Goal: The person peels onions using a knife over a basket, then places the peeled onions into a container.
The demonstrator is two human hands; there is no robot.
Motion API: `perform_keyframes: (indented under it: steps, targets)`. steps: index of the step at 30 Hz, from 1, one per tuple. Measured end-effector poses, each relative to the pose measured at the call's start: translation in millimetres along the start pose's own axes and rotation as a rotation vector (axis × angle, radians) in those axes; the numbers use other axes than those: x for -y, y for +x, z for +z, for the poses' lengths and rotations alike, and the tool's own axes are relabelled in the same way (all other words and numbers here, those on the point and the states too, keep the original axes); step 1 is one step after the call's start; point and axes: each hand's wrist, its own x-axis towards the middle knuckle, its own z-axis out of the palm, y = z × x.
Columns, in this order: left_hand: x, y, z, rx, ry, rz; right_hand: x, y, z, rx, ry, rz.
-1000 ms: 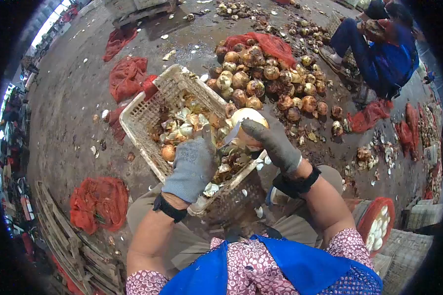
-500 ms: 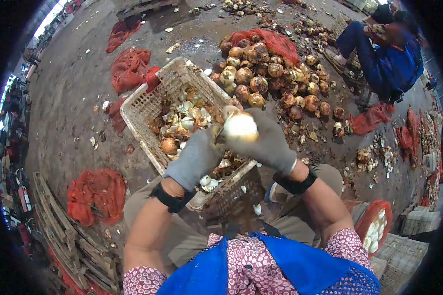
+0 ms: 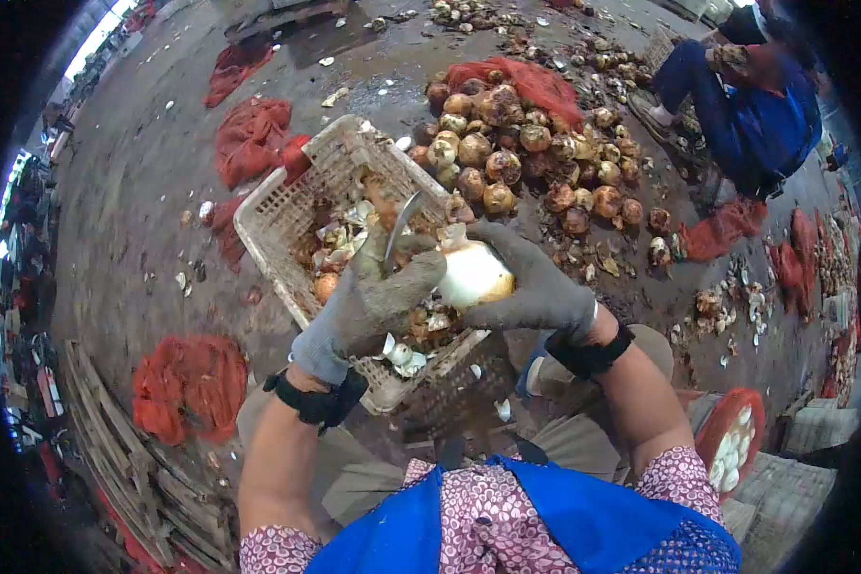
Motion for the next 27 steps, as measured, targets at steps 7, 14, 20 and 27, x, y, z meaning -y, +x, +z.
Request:
perform_keyframes:
  steps: [7,14,20,27]
  targets:
    - [-8,10,2,-0.013,-0.001,0.151,18,0,-3,0.063,0.054,-0.06]
    - [10,15,5,-0.22,-0.204,-0.063,25,-2,-9,0.031,0.547,-0.025]
    - [-11,14,13,-0.295,-0.217,-0.136,17,1,-3,-0.075,0.813,0.061]
    - [4,4,16,-0.199,1.149,0.336,11,7,-4,-0.246,0.422,-0.04]
